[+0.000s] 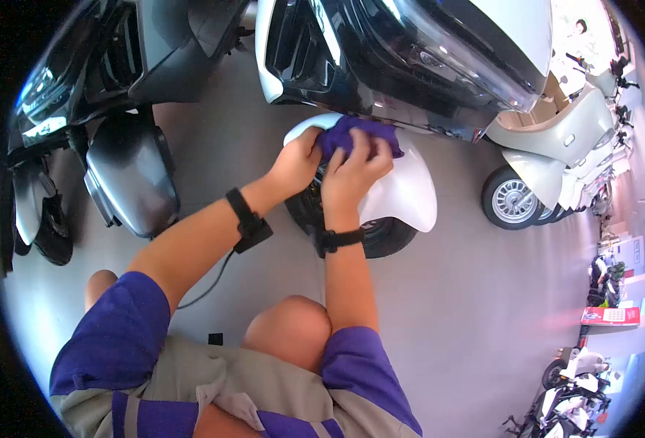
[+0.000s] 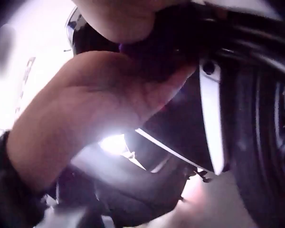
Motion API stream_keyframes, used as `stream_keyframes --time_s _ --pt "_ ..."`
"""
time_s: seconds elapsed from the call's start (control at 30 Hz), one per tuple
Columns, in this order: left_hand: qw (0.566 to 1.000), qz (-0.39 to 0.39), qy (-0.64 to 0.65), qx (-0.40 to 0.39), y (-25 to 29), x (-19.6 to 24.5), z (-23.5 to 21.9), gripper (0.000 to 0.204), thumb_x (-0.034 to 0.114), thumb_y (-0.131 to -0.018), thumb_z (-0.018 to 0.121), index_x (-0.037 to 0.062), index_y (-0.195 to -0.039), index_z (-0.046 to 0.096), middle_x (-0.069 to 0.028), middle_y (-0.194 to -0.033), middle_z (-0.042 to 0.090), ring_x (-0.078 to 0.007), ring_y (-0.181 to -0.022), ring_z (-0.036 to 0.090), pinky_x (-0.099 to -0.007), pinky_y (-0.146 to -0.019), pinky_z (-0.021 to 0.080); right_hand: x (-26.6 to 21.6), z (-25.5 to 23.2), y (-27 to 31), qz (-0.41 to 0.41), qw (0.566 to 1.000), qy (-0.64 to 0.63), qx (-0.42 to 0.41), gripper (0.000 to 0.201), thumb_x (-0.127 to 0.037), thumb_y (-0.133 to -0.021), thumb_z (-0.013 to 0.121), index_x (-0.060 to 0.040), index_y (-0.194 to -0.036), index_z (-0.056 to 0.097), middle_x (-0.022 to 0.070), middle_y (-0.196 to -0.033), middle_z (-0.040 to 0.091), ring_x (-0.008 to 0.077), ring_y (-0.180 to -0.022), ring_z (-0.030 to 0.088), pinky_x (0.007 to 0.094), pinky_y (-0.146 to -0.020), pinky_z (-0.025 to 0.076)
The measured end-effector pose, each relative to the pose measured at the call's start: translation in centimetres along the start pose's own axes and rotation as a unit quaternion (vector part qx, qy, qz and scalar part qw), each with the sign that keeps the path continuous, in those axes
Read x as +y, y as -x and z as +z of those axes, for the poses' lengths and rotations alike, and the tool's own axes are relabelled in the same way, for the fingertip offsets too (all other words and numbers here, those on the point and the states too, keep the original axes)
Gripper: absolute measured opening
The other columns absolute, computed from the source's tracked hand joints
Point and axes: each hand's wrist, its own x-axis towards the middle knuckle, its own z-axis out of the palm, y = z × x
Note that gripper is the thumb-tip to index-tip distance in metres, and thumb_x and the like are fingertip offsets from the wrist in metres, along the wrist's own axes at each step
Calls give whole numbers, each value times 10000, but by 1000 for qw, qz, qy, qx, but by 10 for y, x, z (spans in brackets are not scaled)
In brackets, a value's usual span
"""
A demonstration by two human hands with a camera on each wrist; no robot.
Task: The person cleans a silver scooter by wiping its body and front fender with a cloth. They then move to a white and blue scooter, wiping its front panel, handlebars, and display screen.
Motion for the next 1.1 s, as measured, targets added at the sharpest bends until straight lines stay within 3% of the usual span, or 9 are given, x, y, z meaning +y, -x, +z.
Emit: stream_keyframes --time_s 0.1,0.2,0.3,0.43,0.53,0.6,0.73,1.0,1.1 --pt "993 20 -82 -82 41 -26 -24 255 32 -912 517 -22 -1158 555 -278 -922 646 -440 -859 658 -463 -751 524 2 -10 29 40 985 -97 -139 358 -6 -781 647 -91 -1128 656 163 -1079 532 338 -999 553 421 -901 452" --pt "942 -194 -21 -272 58 -35 -54 243 22 -935 498 -31 -1165 550 -190 -916 667 -289 -823 701 -392 -749 558 4 -14 41 18 947 -214 -239 347 29 -750 638 -95 -1071 677 133 -1037 531 327 -938 574 406 -844 476" --pt "952 -230 115 -165 50 26 -86 235 9 -969 458 -41 -1181 546 -114 -951 660 -163 -848 685 -321 -772 576 -13 -46 4 -13 980 -182 -82 372 83 -675 580 -76 -995 682 132 -1000 551 351 -965 543 443 -869 457" --pt "986 -57 130 -86 21 95 -114 254 -11 -987 436 -30 -1219 539 -106 -991 660 -157 -856 685 -301 -786 577 -35 -73 -59 -77 978 -122 148 411 99 -674 604 -88 -1026 707 107 -1074 480 267 -961 521 391 -863 430" --pt "995 6 85 -54 3 91 -114 291 -26 -973 411 -28 -1237 533 -119 -998 659 -164 -813 687 -308 -749 583 -69 -46 -90 -131 983 -93 87 416 57 -706 669 -127 -1075 718 101 -1079 497 272 -953 526 385 -862 423" --pt "971 -135 196 -28 5 74 -115 299 -19 -968 404 -32 -1240 530 -132 -978 658 -185 -795 690 -314 -717 588 -73 -17 -73 -208 977 16 33 334 -91 -787 734 -195 -1104 726 42 -1039 573 300 -971 540 430 -861 412" --pt "941 -294 157 -58 34 11 -129 298 -4 -956 403 -31 -1207 562 -142 -900 657 -195 -745 696 -304 -665 583 -65 33 -2 -130 947 -191 -224 351 47 -840 597 -97 -1149 682 118 -1069 630 317 -988 621 420 -855 504" --pt "989 -80 116 -34 27 86 -180 273 -15 -922 461 -40 -1168 579 -135 -879 681 -182 -765 703 -320 -698 556 -135 -23 -101 -247 956 -147 54 319 101 -742 594 -78 -999 658 106 -1057 658 310 -962 617 425 -869 474" --pt "994 76 -75 6 12 99 -172 163 37 -873 567 0 -1028 603 -222 -882 671 -408 -764 653 -472 -691 526 -132 -9 -137 -312 948 -62 1 296 45 -712 632 -66 -983 676 89 -1059 673 314 -977 616 437 -878 464"
